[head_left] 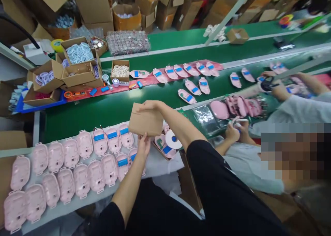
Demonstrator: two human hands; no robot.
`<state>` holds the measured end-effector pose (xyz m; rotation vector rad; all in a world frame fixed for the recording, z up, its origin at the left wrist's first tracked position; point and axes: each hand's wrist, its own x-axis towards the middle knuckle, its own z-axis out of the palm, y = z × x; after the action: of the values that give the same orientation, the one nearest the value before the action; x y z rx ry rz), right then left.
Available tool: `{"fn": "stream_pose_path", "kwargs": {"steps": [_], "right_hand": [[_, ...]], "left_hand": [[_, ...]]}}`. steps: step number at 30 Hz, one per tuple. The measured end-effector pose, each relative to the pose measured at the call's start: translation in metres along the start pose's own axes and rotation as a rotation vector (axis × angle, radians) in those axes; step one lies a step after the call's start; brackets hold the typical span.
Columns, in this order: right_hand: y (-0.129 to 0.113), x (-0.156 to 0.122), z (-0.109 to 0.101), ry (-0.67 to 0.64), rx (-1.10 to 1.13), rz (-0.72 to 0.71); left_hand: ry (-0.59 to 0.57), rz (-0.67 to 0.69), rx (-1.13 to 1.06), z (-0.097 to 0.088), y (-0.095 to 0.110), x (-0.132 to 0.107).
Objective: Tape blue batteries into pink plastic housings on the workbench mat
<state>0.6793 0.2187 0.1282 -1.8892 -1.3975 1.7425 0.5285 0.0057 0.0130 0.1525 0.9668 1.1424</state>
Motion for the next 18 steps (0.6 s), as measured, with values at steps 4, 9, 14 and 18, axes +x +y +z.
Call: {"fn": "stream_pose_path", "kwargs": {"steps": [4, 9, 14, 18], "right_hand": [[0.020, 0.051, 0.002, -0.266, -0.313, -0.034], [0.079, -0.012, 0.037, -0.202, -0.396, -0.469], [0.125, -0.086, 0.097, 0.061, -0.733, -0.585], [0.116, -0.076, 0.090, -0.039, -0.672, -0.539]], "left_hand": [[0.107, -0.043, 0.025, -0.001, -0.031, -0.022], [0.174, -0.057, 0.105, -0.006, -0.023, -0.041], [0.038, -0.010, 0.558, -0.027, 0.009, -0.035], [0.138, 0.141, 0.925, -0.047, 0.049, -0.015]]}}
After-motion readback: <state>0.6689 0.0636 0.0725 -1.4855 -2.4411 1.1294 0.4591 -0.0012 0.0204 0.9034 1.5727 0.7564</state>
